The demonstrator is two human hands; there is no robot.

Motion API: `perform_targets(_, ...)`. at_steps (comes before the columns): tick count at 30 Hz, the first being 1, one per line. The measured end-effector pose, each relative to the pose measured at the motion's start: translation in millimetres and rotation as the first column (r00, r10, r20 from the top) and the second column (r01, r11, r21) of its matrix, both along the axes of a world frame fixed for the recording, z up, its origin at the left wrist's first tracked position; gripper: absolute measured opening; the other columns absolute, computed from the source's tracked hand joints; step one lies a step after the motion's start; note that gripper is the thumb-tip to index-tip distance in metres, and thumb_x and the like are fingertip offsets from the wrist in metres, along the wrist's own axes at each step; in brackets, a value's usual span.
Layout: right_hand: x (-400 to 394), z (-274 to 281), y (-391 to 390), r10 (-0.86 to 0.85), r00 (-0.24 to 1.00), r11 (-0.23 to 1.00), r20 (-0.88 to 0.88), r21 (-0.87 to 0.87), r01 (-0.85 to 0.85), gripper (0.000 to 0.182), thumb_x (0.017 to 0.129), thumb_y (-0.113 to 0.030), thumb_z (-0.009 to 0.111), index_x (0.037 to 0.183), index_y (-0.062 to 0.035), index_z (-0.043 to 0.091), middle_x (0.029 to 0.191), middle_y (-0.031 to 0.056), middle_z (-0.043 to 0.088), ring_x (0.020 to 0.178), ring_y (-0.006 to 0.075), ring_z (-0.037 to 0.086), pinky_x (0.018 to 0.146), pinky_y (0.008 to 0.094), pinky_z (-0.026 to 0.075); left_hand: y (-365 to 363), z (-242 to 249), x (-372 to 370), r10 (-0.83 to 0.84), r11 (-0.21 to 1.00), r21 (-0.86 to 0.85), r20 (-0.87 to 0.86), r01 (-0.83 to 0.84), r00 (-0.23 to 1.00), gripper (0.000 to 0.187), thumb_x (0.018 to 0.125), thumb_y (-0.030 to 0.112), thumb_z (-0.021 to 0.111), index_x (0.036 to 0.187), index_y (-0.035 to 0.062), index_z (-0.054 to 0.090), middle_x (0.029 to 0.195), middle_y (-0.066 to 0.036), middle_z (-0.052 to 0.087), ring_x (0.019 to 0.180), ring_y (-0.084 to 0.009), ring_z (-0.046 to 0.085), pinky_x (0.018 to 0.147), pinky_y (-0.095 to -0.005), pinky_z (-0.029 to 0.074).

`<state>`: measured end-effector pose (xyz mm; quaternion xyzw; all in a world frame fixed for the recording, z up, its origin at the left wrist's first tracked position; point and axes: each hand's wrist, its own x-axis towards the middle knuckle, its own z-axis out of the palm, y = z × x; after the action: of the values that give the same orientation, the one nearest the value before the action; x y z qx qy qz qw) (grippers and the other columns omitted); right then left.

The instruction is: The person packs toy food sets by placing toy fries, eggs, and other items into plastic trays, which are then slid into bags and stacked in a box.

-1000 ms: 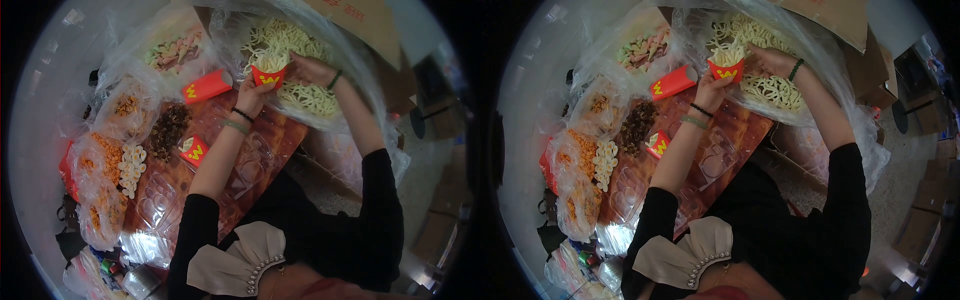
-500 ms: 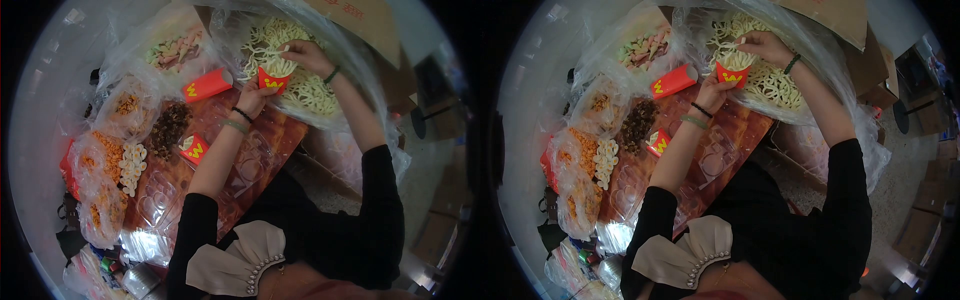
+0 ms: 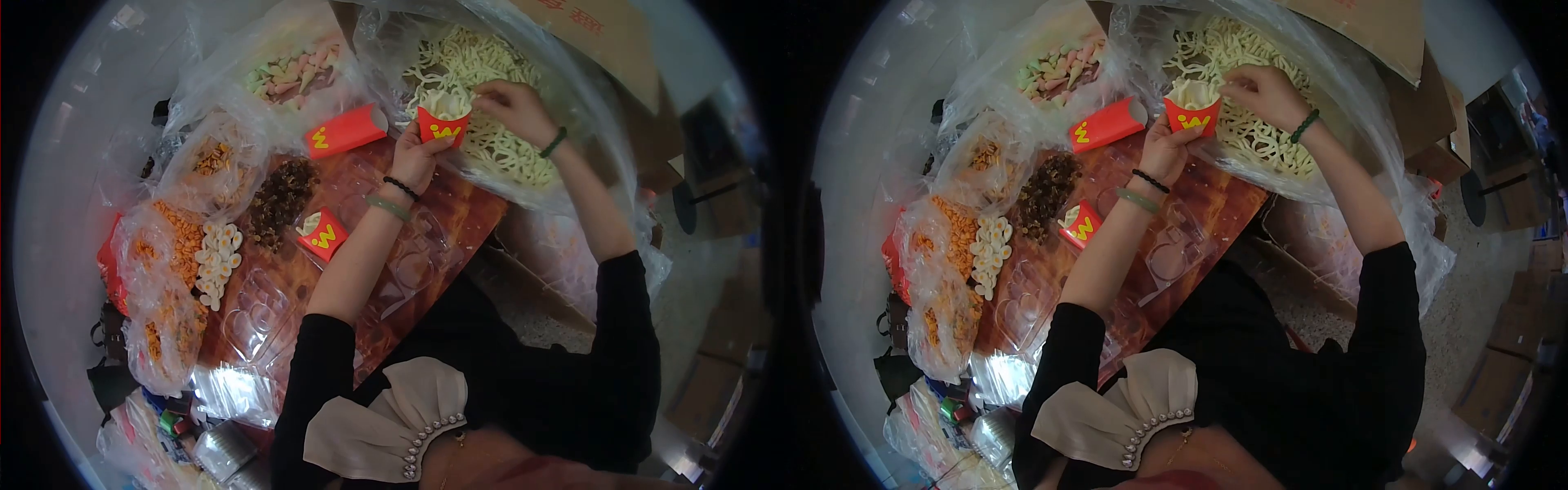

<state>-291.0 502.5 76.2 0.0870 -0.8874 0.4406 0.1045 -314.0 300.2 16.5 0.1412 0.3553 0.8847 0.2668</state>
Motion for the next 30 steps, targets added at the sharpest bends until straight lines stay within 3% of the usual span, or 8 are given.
perform_targets(7, 21, 13, -53, 0.304, 0.836, 0.85, -0.456, 0.527, -0.022, 0.021, 0.08, -0.02, 0.06, 0.095, -0.0059, 0.061, 0.081, 0.0082, 0.06, 0.075, 0.0251, 0.054, 0.07, 0.0335, 0.045, -9, 3, 21, 0.155, 0.975, -0.148, -0.062, -0.163, 0.986, 0.04, 0.074, -0.009, 0.062, 0.11, 0.0006, 0.047, 0.104, -0.008, 0.058, 0.093, -0.0163, 0.058, 0.082, -0.0284, 0.049)
perform_targets(10, 28, 17, -70, 0.327, 0.896, 0.86, -0.302, 0.488, -0.149, 0.018, 0.082, -0.018, 0.058, 0.096, -0.0063, 0.061, 0.082, 0.0075, 0.06, 0.079, 0.0222, 0.055, 0.071, 0.0313, 0.044, -23, 5, 32, 0.211, 0.956, -0.19, -0.095, -0.225, 0.973, 0.039, 0.076, -0.009, 0.06, 0.111, 0.0017, 0.047, 0.106, -0.009, 0.057, 0.094, -0.0179, 0.059, 0.081, -0.0299, 0.05)
perform_targets(12, 29, 19, -82, 0.136, 0.971, 0.991, -0.195, 0.032, -0.132, 0.018, 0.083, -0.016, 0.056, 0.097, -0.0063, 0.061, 0.086, 0.0082, 0.06, 0.084, 0.0208, 0.055, 0.074, 0.0315, 0.043, -33, 5, 38, 0.237, 0.931, -0.25, -0.144, -0.268, 0.961, 0.038, 0.078, -0.008, 0.057, 0.113, 0.0026, 0.046, 0.109, -0.009, 0.056, 0.095, -0.02, 0.059, 0.08, -0.0315, 0.051)
perform_targets(16, 17, 21, -81, 0.167, 0.932, 0.986, -0.323, 0.051, -0.16, 0.022, 0.087, -0.018, 0.053, 0.105, -0.0067, 0.06, 0.097, 0.007, 0.061, 0.091, 0.0173, 0.056, 0.081, 0.0303, 0.043, -50, 11, 53, 0.181, 0.979, -0.075, -0.127, -0.192, 0.975, 0.043, 0.078, -0.009, 0.057, 0.117, 0.0031, 0.044, 0.114, -0.009, 0.054, 0.102, -0.0213, 0.056, 0.085, -0.0346, 0.05)
perform_targets(19, 4, 23, -73, 0.344, 0.927, 0.93, -0.149, -0.086, -0.359, 0.027, 0.089, -0.018, 0.051, 0.114, -0.0063, 0.057, 0.109, 0.0043, 0.059, 0.095, 0.0138, 0.056, 0.085, 0.027, 0.042, -63, 21, 58, 0.017, 1.0, 0.012, -0.046, -0.017, 0.999, 0.045, 0.079, -0.009, 0.056, 0.12, 0.0034, 0.043, 0.117, -0.01, 0.053, 0.105, -0.0223, 0.055, 0.088, -0.0363, 0.048)
perform_targets(21, 3, 33, -66, 0.634, 0.727, 0.757, 0.264, -0.404, -0.513, 0.031, 0.09, -0.017, 0.051, 0.119, -0.0047, 0.054, 0.114, 0.0032, 0.057, 0.099, 0.0098, 0.054, 0.087, 0.0244, 0.041, -67, 22, 58, -0.085, 0.996, 0.032, -0.018, 0.086, 0.996, 0.046, 0.08, -0.009, 0.055, 0.121, 0.0036, 0.043, 0.117, -0.01, 0.053, 0.107, -0.0227, 0.054, 0.089, -0.037, 0.048)
perform_targets(28, -3, 24, -59, 0.505, 0.81, 0.848, 0.299, -0.347, -0.401, 0.023, 0.087, -0.011, 0.055, 0.107, 0.0001, 0.057, 0.099, 0.0033, 0.061, 0.092, 0.009, 0.056, 0.082, 0.0227, 0.044, -69, 23, 60, -0.117, 0.993, 0.014, -0.004, 0.117, 0.993, 0.043, 0.081, -0.008, 0.054, 0.121, 0.0035, 0.044, 0.117, -0.01, 0.053, 0.107, -0.0223, 0.054, 0.089, -0.0361, 0.048)
perform_targets(30, 5, 35, -62, 0.188, 0.978, 0.959, -0.089, -0.201, -0.202, 0.023, 0.086, -0.014, 0.057, 0.104, -0.0008, 0.06, 0.089, 0.0027, 0.065, 0.08, 0.0105, 0.06, 0.074, 0.0256, 0.048, -68, 20, 58, -0.06, 0.998, -0.001, -0.01, 0.06, 0.998, 0.044, 0.081, -0.008, 0.054, 0.122, 0.0037, 0.043, 0.116, -0.01, 0.053, 0.106, -0.022, 0.054, 0.089, -0.0356, 0.048)
